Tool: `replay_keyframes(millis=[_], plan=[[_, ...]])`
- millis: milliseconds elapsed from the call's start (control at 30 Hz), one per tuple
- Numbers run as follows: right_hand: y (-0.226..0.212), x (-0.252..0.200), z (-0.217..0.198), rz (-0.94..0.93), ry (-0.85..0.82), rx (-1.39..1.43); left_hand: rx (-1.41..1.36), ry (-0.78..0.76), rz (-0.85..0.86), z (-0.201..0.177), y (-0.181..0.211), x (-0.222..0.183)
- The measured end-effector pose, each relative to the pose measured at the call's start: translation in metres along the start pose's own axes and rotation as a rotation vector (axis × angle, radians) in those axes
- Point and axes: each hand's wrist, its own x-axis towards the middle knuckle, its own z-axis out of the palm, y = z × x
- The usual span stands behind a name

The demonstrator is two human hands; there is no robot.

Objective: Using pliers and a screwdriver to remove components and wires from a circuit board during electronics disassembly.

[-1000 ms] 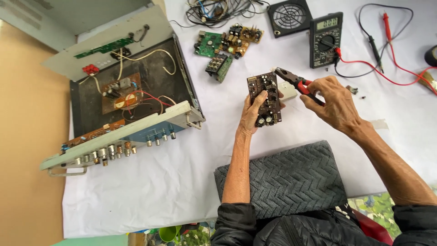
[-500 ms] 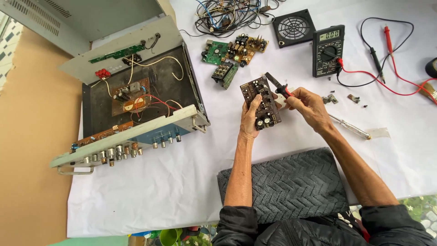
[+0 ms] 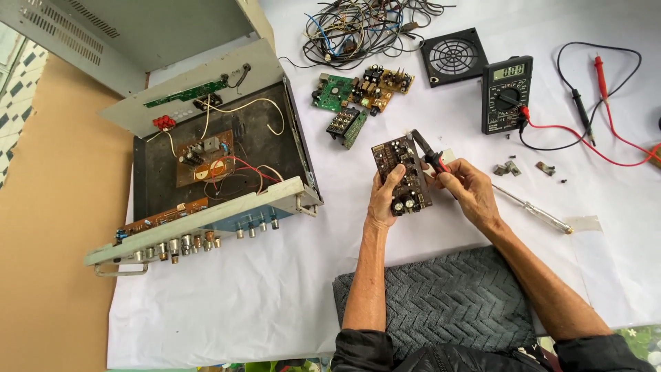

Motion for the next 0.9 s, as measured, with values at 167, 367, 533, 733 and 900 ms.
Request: replay_keyframes(millis=[167,367,533,733,900], plan=[[0.0,-0.004,0.006,-0.041,0.033,-0.112,-0.005,0.001,-0.01,-0.005,-0.007,0.006],[0.005,-0.008,0.008,-0.062,0.057,-0.134,-0.069,0.036,-0.041,0.002,-0.006,0.001],[0.01,-0.009,0.007,-0.05,0.073,-0.136,-0.065,0.118,-0.049,-0.005,-0.016,0.005],[0.011,-0.009,0.007,-0.041,0.077,-0.143,-0.028,-0.102,-0.029,-0.034,-0.029,0.009],[0.014,-0.009,0.006,-0.033,0.084,-0.139,-0.028,-0.133,0.002,-0.038,-0.035,0.009]])
